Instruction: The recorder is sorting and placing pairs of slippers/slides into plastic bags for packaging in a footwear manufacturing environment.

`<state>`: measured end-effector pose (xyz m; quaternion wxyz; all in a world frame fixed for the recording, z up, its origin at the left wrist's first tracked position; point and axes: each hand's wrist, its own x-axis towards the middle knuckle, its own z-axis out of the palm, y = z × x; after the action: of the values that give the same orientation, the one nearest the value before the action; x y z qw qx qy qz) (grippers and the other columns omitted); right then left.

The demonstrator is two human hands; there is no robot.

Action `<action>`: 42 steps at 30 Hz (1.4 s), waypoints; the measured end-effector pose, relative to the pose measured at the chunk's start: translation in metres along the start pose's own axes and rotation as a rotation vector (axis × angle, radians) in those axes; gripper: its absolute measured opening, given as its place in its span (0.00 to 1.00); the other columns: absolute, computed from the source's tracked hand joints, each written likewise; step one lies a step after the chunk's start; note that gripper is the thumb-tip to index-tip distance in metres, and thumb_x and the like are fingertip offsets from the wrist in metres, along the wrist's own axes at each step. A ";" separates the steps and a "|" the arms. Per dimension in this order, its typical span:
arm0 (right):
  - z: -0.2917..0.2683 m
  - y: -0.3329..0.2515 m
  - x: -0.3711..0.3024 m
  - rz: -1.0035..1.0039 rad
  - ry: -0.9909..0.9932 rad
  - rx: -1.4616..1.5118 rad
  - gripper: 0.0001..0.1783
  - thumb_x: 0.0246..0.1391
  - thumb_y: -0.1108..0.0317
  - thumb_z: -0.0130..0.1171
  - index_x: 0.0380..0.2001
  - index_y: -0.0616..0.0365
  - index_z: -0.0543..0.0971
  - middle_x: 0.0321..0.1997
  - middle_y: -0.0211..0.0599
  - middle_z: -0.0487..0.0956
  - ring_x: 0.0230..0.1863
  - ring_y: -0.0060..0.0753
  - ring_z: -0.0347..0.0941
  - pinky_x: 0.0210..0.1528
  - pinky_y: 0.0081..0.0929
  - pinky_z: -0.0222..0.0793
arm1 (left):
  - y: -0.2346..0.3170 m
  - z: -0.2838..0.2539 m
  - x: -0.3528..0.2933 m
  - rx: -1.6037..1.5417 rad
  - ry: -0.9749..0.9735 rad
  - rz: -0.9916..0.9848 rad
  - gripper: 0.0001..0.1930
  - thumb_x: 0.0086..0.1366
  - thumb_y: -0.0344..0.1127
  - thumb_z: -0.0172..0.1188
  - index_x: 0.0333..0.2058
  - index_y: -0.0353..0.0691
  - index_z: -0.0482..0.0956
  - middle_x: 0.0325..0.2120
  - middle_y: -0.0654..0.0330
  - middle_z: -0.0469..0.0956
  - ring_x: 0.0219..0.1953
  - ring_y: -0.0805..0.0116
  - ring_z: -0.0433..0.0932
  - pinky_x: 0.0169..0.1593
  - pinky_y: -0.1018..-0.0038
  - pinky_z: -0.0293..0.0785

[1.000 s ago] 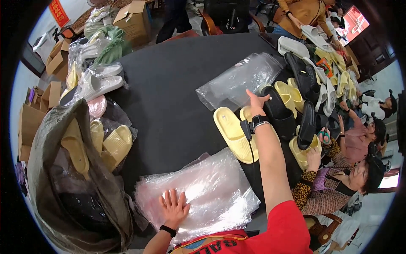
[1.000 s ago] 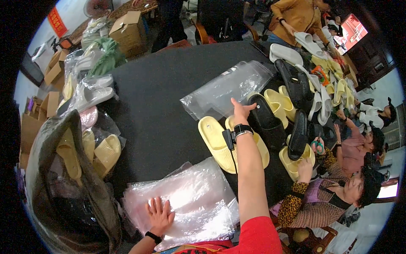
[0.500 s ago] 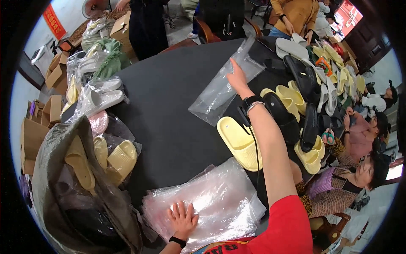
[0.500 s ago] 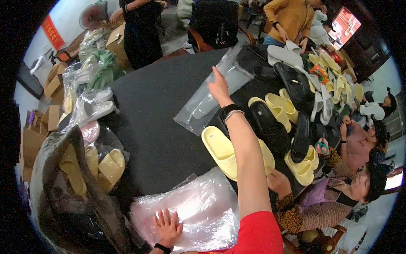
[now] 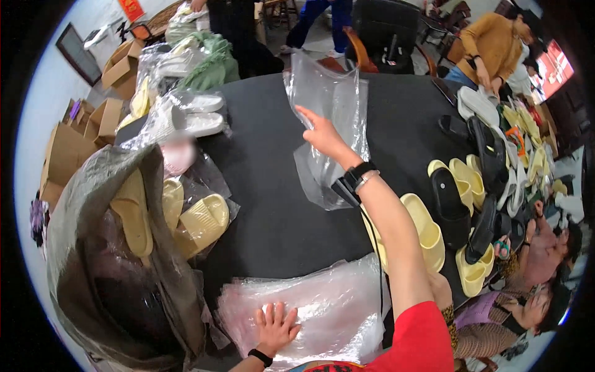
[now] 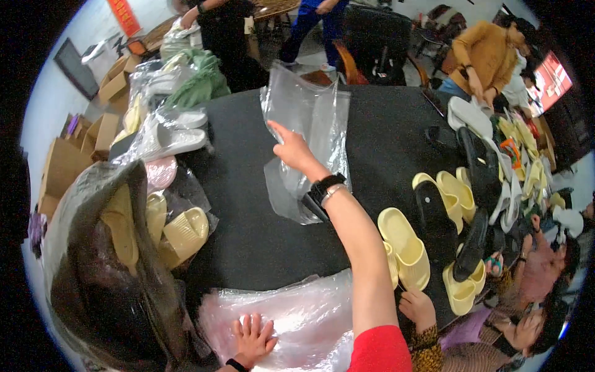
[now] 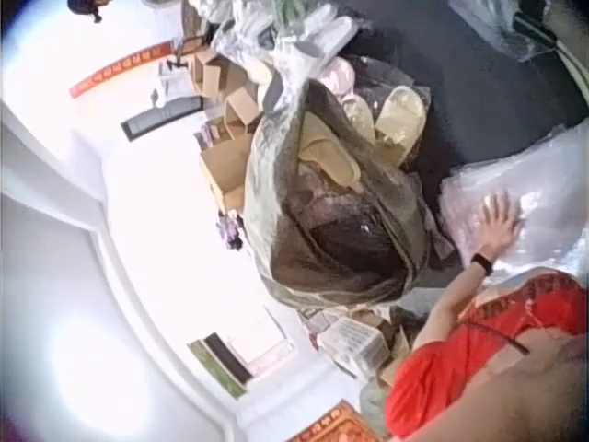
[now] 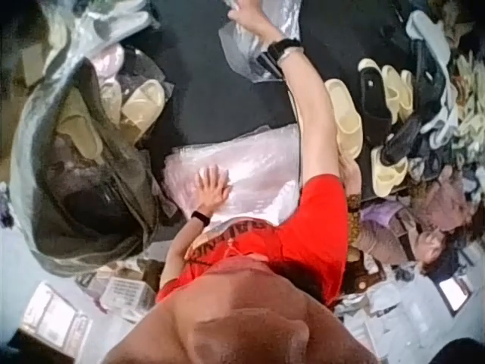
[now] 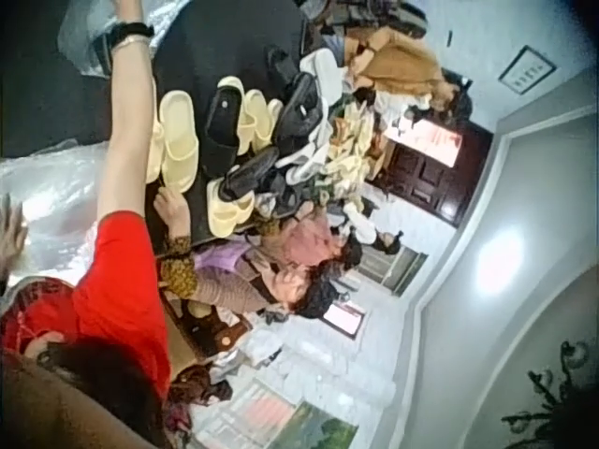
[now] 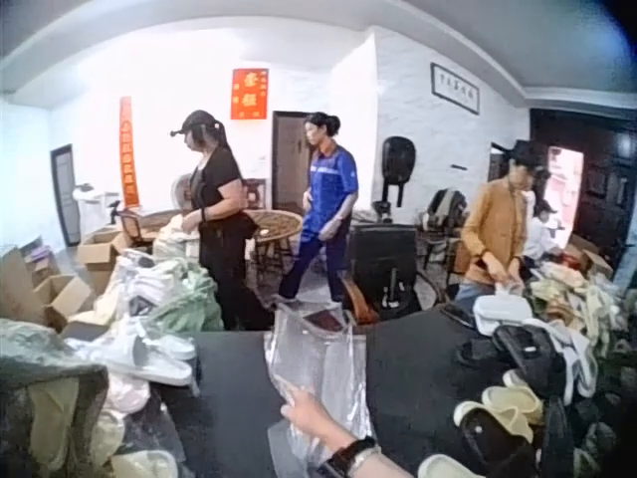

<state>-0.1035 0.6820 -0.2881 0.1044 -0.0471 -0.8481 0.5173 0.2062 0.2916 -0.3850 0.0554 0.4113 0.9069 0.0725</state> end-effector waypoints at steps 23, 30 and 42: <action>-0.088 -0.128 -0.144 -0.133 0.128 -0.535 0.24 0.42 0.73 0.45 0.47 0.49 0.71 0.34 0.41 0.78 0.20 0.32 0.72 0.26 0.28 0.69 | 0.002 -0.019 0.012 -0.084 -0.032 -0.008 0.28 0.59 0.53 0.44 0.57 0.54 0.57 0.59 0.53 0.51 0.62 0.51 0.46 0.59 0.47 0.40; -0.078 -0.202 -0.275 -0.489 -0.043 -0.791 0.22 0.41 0.79 0.44 0.44 0.61 0.72 0.36 0.42 0.76 0.24 0.35 0.68 0.28 0.27 0.64 | -0.007 -0.010 0.003 -0.352 0.175 -0.051 0.24 0.62 0.49 0.42 0.55 0.48 0.60 0.56 0.53 0.58 0.58 0.52 0.56 0.57 0.59 0.53; 0.038 -0.122 -0.520 -0.635 -0.687 -0.843 0.13 0.42 0.68 0.51 0.35 0.41 0.75 0.32 0.28 0.72 0.27 0.27 0.66 0.31 0.25 0.60 | -0.061 -0.076 -0.068 -2.270 -0.257 -0.505 0.42 0.55 0.72 0.28 0.61 0.48 0.47 0.53 0.50 0.62 0.51 0.57 0.66 0.52 0.61 0.63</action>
<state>0.3983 0.4955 -0.2635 -0.0530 0.3388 -0.9369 0.0681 0.1933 0.1942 -0.3187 0.4950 -0.0616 0.3655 0.7859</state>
